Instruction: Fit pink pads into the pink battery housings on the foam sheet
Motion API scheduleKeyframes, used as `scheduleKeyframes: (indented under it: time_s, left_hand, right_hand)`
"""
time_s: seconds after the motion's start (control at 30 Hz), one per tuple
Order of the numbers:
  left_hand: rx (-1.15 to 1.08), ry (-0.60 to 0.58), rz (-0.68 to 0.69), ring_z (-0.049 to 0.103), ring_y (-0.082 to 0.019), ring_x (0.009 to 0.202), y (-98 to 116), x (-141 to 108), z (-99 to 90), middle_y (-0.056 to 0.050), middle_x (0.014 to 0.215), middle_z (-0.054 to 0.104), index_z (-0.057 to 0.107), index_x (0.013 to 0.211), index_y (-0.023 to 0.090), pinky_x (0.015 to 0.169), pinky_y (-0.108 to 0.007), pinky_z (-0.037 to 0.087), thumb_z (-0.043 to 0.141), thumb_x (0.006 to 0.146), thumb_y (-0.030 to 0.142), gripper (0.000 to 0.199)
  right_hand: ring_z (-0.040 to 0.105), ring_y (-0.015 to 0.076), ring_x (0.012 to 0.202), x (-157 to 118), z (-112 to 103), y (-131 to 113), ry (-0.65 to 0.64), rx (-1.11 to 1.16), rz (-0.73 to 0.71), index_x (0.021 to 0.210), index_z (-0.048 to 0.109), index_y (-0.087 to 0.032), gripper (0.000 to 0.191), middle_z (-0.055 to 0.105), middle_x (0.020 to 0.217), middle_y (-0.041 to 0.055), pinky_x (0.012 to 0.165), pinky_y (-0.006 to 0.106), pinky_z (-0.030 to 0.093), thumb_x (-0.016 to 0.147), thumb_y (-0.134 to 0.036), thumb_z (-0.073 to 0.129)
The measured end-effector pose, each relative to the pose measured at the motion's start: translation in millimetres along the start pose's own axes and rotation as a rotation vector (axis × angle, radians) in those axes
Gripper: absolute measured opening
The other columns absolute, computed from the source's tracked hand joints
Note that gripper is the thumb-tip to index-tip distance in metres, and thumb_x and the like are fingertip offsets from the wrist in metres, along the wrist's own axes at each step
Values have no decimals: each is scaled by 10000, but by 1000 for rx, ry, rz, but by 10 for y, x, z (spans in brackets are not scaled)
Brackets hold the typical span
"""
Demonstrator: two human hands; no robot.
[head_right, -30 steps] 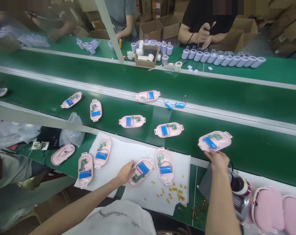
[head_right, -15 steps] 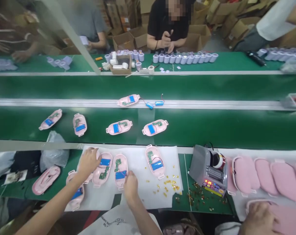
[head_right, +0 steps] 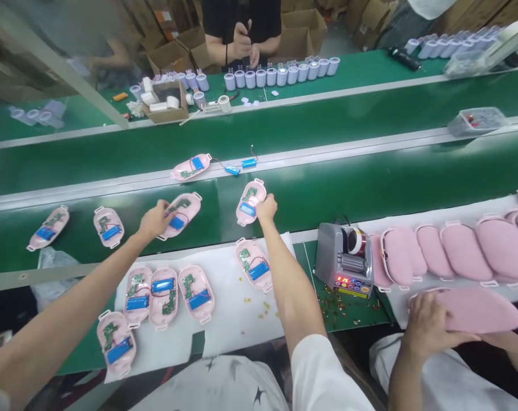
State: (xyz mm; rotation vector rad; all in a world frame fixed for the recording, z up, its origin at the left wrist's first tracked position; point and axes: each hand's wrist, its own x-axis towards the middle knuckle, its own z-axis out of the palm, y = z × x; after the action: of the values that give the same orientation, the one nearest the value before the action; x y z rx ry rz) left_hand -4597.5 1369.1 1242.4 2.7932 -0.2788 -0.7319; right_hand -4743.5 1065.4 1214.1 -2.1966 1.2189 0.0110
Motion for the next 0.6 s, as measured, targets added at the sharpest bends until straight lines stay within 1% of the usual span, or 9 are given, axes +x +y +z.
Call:
scheduleKeyframes:
  time_s: [0.07,0.13,0.23,0.27,0.33,0.37,0.43,0.5,0.6]
  left_hand:
    - [-140,66,3,597,-352,1142,5,-343,40,-169,1204,623,452,1233,151,956,-449,475,514,902,345,388]
    - [-321,39,15,642,-288,1052,49,-796,272,-123,1169,644,457,1205,171,889,-383,521,533,888,388,392]
    - [-560,-120,-14,686,-230,811,206,-1533,907,-67,917,688,519,1019,174,714,-327,560,545,863,382,261]
    - [-588,-129,-40,683,-235,765,269,-1740,1139,-68,855,680,520,927,174,685,-335,559,569,839,366,217]
    - [-628,-96,-92,674,-248,736,369,-2035,1535,-59,782,657,496,871,181,684,-363,559,575,822,336,181]
    - [-641,-68,-116,673,-257,748,393,-2117,1679,-60,783,651,489,886,181,698,-380,560,578,818,323,181]
    - [-660,-15,-150,672,-269,794,376,-2165,1852,-68,825,646,482,979,170,740,-408,560,575,822,300,223]
    - [-662,22,-163,666,-270,838,293,-2111,1903,-75,873,634,464,1080,157,792,-431,555,570,829,281,299]
    - [-634,35,-132,645,-259,857,162,-1981,1862,-64,883,601,450,1174,147,856,-453,540,560,842,279,374]
  right_hand:
    - [586,147,974,-79,-258,125,-45,-81,-50,1151,591,-91,241,615,1068,87,900,299,456,984,-170,436]
    - [574,187,1037,-228,-529,308,-89,-171,-97,1220,576,-125,314,598,1122,108,922,299,433,962,-114,396]
    - [596,223,998,-523,-740,589,-186,-294,-133,1214,604,-159,357,592,1100,118,887,306,444,912,-76,433]
    - [605,225,974,-611,-740,668,-216,-328,-133,1192,618,-150,356,593,1080,123,871,304,450,899,-63,434]
    - [618,224,947,-746,-657,793,-256,-382,-123,1168,628,-125,354,594,1069,137,846,298,457,893,-48,419]
    - [623,222,945,-793,-591,841,-267,-401,-117,1172,625,-117,360,594,1080,144,841,296,458,896,-44,407]
    - [630,219,950,-873,-441,913,-284,-424,-109,1194,617,-114,376,597,1110,153,838,292,457,902,-39,392]
    - [636,211,952,-974,-295,962,-301,-422,-108,1219,614,-123,388,609,1125,151,842,279,453,910,-46,391]
    - [637,198,947,-1204,-121,1016,-297,-388,-102,1258,605,-128,401,639,1089,132,848,261,448,927,-72,385]
